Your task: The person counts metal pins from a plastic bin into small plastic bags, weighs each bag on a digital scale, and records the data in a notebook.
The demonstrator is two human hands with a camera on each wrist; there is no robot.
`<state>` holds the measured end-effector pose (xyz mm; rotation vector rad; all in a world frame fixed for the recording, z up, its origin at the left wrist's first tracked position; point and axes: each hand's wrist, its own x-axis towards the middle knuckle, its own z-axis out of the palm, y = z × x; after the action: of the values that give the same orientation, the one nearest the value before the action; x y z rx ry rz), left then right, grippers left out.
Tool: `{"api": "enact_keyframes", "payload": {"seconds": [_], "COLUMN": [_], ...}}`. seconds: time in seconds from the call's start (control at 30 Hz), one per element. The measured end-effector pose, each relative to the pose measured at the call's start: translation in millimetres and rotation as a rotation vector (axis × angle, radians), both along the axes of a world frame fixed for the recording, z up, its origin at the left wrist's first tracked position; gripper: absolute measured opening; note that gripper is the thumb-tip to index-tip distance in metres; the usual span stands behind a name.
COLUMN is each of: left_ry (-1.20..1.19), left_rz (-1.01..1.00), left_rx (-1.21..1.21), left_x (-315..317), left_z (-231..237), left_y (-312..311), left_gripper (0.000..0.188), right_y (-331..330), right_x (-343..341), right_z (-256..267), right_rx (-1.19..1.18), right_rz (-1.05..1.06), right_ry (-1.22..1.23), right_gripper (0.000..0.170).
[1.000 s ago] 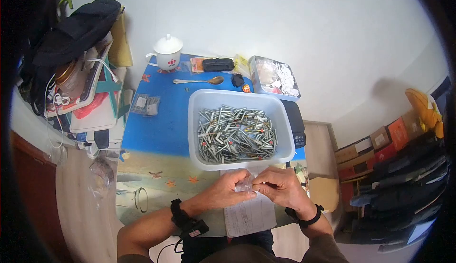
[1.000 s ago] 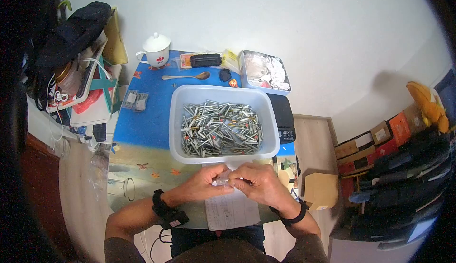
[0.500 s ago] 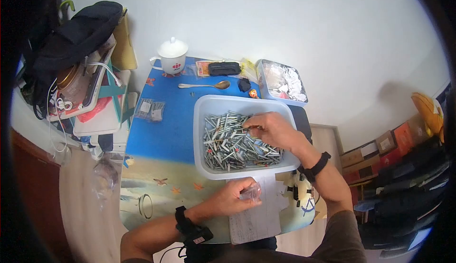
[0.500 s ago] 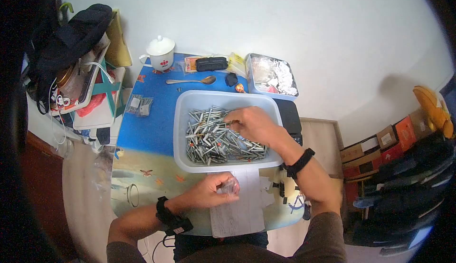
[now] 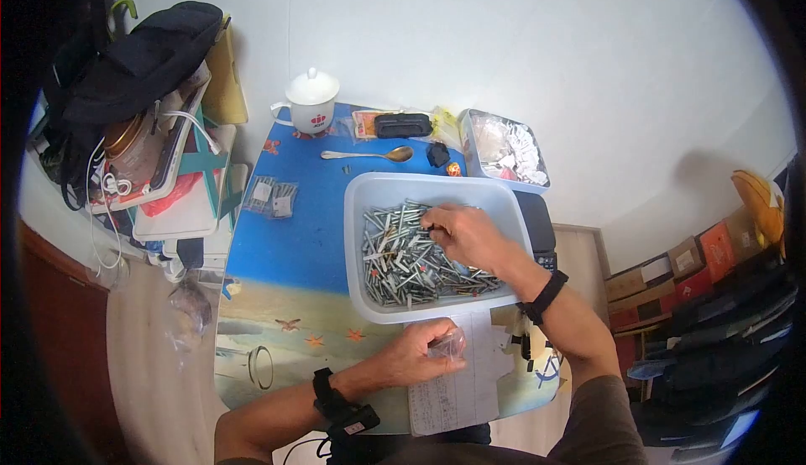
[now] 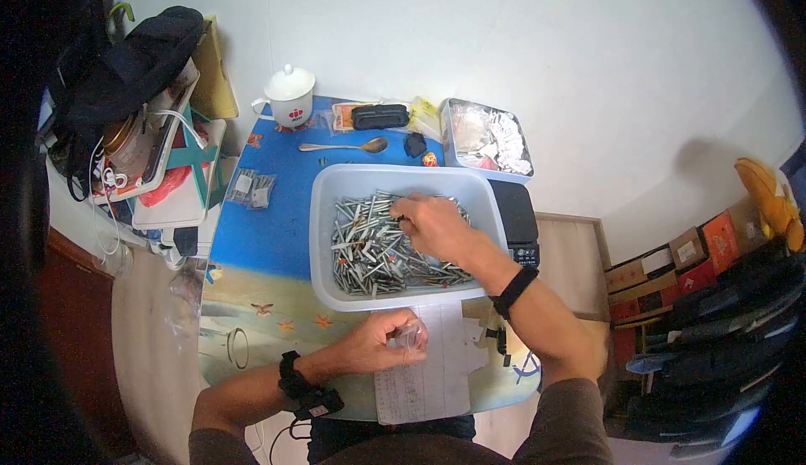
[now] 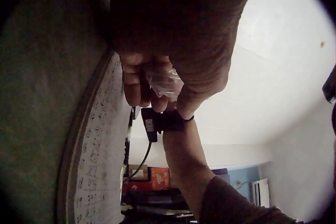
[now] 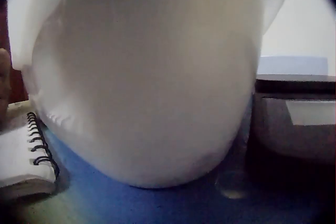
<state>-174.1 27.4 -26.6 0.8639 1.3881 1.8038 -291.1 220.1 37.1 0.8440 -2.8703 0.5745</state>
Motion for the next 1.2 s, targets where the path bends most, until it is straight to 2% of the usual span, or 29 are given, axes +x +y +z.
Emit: {"api": "enact_keyframes", "payload": {"seconds": [0.13, 0.37, 0.43, 0.57, 0.63, 0.67, 0.73, 0.87, 0.97, 1.1, 1.17, 1.2], "left_ry": [-0.003, 0.008, 0.001, 0.011, -0.023, -0.019, -0.002, 0.002, -0.007, -0.018, -0.024, -0.012], "left_rz": [0.002, 0.007, 0.028, 0.033, 0.077, 0.072, 0.063, 0.071, 0.067, 0.065, 0.060, 0.063], "left_rx": [-0.029, -0.026, 0.009, 0.033, 0.030, 0.034, 0.017, 0.014, 0.012, 0.034, 0.019, 0.032], "left_x": [0, 0, 2, 3, 4, 4, 3, 4, 3, 3, 3, 2], "left_z": [4, 5, 4, 0, 10, 10, 8, 8, 10, 7, 7, 5], "left_y": [-2, -3, -2, 0, -1, -1, -2, -3, -3, -3, -3, -2], "left_gripper": [0.020, 0.021, 0.020, 0.020, 0.026, 0.026, 0.026, 0.026, 0.025, 0.025, 0.025, 0.025], "right_y": [3, 4, 6, 13, 20, 21, 21, 26, 25, 21, 14, 11], "right_x": [-3, 4, 11, 35, 52, 61, 76, 92, 110, 136, 148, 151], "right_z": [-7, 0, 7, 18, 15, 16, 21, 24, 47, 62, 78, 82], "right_rx": [0.016, 0.036, -0.110, -0.194, -0.434, -0.431, -0.682, -0.795, -0.831, -0.692, -0.432, -0.431], "right_rz": [0.027, 0.000, 0.004, -0.089, -0.166, -0.171, -0.287, -0.263, -0.258, -0.250, -0.202, -0.204], "right_ry": [-0.011, 0.014, 0.009, -0.100, -0.374, -0.368, -0.620, -0.579, -0.558, -0.468, -0.430, -0.433], "right_gripper": [0.010, 0.011, 0.010, 0.007, 0.008, 0.008, 0.012, 0.015, 0.016, 0.014, 0.013, 0.013]}}
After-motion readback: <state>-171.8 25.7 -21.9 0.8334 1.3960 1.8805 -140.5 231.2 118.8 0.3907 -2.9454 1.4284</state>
